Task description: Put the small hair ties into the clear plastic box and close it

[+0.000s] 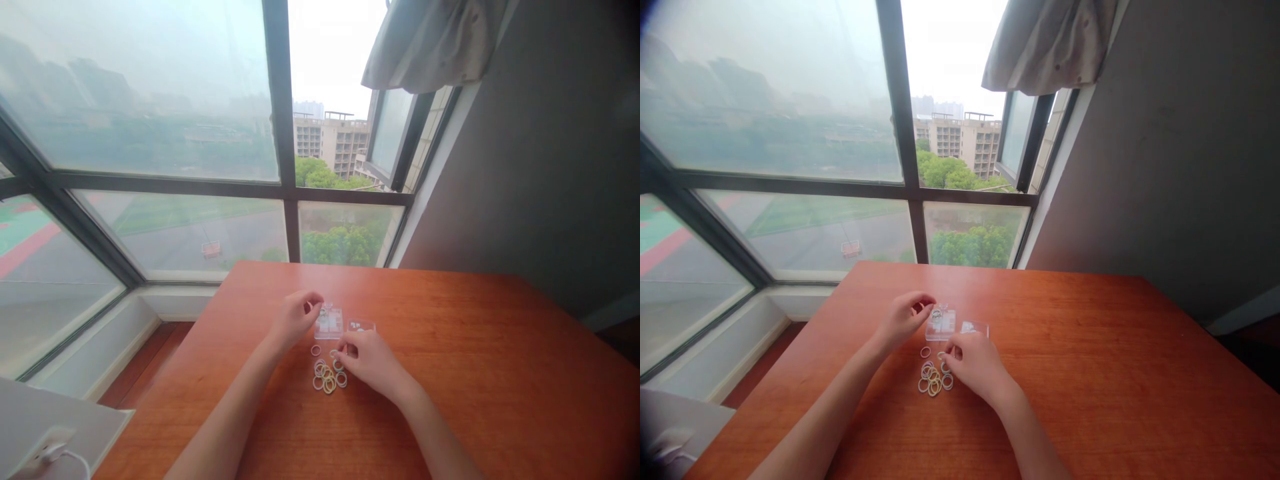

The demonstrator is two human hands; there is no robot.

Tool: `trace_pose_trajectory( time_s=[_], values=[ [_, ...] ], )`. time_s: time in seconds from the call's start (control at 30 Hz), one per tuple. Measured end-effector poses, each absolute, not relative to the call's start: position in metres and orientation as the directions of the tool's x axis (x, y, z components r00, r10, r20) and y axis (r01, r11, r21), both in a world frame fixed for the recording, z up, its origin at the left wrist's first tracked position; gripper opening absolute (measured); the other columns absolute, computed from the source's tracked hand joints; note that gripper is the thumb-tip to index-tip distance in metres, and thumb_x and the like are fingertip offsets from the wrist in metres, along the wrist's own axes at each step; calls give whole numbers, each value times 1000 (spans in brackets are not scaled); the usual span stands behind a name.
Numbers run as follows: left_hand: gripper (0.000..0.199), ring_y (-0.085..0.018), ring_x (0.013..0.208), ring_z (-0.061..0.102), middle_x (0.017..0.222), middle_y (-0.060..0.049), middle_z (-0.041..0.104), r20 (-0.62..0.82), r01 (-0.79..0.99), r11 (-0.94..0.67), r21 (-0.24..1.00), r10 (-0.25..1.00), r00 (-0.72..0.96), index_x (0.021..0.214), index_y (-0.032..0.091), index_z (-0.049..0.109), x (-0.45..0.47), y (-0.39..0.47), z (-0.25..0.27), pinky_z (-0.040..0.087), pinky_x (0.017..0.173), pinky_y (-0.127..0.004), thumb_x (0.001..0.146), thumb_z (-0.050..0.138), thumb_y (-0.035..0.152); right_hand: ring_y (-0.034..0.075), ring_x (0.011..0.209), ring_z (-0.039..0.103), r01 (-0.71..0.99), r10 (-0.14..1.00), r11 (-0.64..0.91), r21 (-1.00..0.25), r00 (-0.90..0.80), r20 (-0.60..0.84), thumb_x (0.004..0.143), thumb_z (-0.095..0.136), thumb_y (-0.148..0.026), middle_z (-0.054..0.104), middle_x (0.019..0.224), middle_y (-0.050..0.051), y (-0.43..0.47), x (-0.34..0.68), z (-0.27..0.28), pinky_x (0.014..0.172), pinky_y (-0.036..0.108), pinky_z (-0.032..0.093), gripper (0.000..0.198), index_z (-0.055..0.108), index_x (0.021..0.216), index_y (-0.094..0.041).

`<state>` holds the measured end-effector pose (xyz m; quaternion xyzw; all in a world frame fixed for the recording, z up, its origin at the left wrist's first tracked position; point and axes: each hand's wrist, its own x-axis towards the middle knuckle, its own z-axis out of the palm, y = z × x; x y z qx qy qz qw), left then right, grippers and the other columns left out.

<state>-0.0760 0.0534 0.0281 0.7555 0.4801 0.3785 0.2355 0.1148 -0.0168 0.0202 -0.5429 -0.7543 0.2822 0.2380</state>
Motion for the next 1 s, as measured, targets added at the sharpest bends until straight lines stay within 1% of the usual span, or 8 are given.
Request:
trace_pose_trajectory(
  time_s=[0.17, 0.3, 0.47, 0.6, 0.7, 0.83, 0.93, 1.0],
  values=[
    [14, -11, 61, 56, 72, -2, 67, 331, 503, -443, 742, 895, 300, 81, 16, 68, -70, 48, 36, 44, 58, -20, 81, 54, 20, 10, 51, 48, 565, 976, 218, -796, -126, 178, 79, 61, -29, 54, 53, -4, -11, 117, 25, 53, 20, 34, 13, 68, 75, -19],
    [17, -10, 61, 55, 73, -2, 68, 286, 434, -447, 782, 877, 387, 85, 15, 69, -62, 41, 43, 42, 56, -19, 83, 55, 25, 11, 51, 47, 509, 984, 160, -846, -13, 178, 80, 60, -38, 53, 53, -3, -9, 120, 27, 52, 21, 35, 22, 68, 77, -18],
    [18, -9, 61, 54, 73, -2, 67, 214, 368, -433, 823, 836, 505, 87, 16, 70, -56, 33, 46, 41, 55, -18, 84, 57, 28, 11, 51, 46, 503, 982, 144, -852, 33, 185, 81, 59, -43, 51, 53, -3, -8, 121, 25, 51, 21, 34, 27, 69, 76, -18],
    [18, -10, 64, 55, 72, -2, 66, 211, 344, -450, 824, 807, 551, 84, 15, 69, -54, 32, 45, 41, 57, -18, 84, 56, 27, 11, 52, 45, 497, 979, 158, -853, 36, 202, 81, 59, -43, 50, 54, -3, -7, 122, 23, 51, 21, 33, 27, 69, 78, -17],
    [16, -10, 63, 54, 72, -2, 65, 231, 363, -467, 807, 814, 534, 82, 14, 69, -55, 33, 45, 41, 57, -18, 83, 57, 24, 11, 52, 45, 495, 978, 160, -854, 37, 204, 80, 59, -43, 49, 54, -4, -7, 123, 22, 52, 21, 34, 28, 69, 79, -17],
    [13, -10, 63, 55, 72, -2, 66, 284, 402, -465, 789, 855, 433, 79, 14, 67, -57, 36, 46, 42, 59, -19, 81, 57, 21, 11, 52, 45, 501, 977, 155, -852, 51, 207, 80, 59, -43, 50, 54, -3, -7, 123, 23, 52, 21, 34, 27, 68, 78, -17],
    [12, -10, 62, 55, 74, -2, 67, 309, 400, -439, 805, 885, 349, 79, 15, 66, -59, 38, 47, 43, 59, -19, 81, 58, 23, 11, 52, 44, 494, 974, 161, -855, 61, 218, 81, 58, -44, 50, 55, -3, -8, 123, 24, 52, 21, 34, 28, 68, 78, -17],
    [13, -10, 61, 54, 75, -3, 68, 299, 383, -423, 821, 890, 343, 81, 14, 67, -60, 38, 49, 43, 58, -19, 82, 58, 25, 11, 52, 44, 487, 972, 168, -857, 61, 225, 82, 58, -44, 49, 55, -3, -8, 123, 25, 52, 21, 34, 29, 68, 78, -17]
  ],
)
